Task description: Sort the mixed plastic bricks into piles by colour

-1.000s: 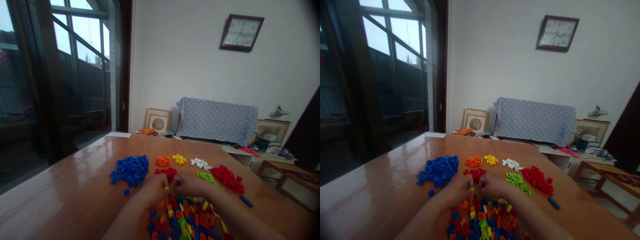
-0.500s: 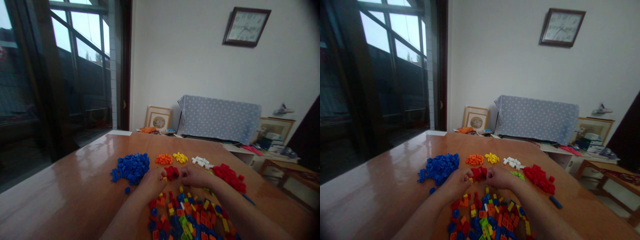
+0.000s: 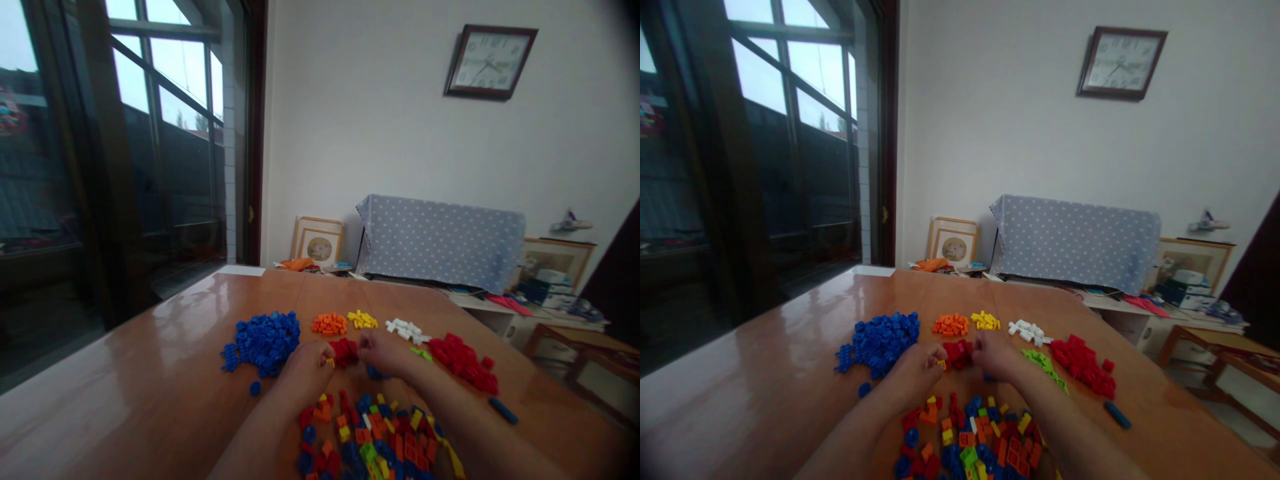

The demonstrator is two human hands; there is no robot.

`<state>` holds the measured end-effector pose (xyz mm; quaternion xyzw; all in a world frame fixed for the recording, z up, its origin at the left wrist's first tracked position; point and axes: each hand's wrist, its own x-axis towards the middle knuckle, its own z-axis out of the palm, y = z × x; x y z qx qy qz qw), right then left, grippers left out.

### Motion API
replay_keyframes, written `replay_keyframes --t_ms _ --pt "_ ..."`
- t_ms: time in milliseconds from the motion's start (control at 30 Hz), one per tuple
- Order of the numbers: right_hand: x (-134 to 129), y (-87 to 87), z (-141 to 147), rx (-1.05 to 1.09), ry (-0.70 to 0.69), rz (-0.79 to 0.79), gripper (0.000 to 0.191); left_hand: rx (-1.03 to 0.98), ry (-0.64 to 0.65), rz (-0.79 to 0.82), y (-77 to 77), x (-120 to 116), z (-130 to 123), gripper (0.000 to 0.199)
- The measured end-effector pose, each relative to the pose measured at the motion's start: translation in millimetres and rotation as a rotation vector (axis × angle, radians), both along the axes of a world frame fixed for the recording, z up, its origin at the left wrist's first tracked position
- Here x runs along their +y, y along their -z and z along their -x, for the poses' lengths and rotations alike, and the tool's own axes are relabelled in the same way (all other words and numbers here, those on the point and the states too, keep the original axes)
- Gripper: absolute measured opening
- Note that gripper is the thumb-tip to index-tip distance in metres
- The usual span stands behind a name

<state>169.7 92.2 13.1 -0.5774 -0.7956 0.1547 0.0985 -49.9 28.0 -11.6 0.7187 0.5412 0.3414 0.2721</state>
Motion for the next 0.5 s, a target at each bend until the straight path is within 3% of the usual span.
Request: replay_keyframes --t_ms 200,333,500 --pt "47 10.8 -22 -0.036 0.215 -0.078 0.011 -0.062 -0.042 0.013 0.3 0 -1 0.020" --pt "59 23.2 -30 -0.018 0.301 -0.101 0.014 -0.042 -0.031 -0.014 0.3 1 -1 0.015" --pt "62 25.3 -38 0.046 0.376 -0.101 0.013 -0.011 -0.035 -0.033 -0.5 0 -2 0.014"
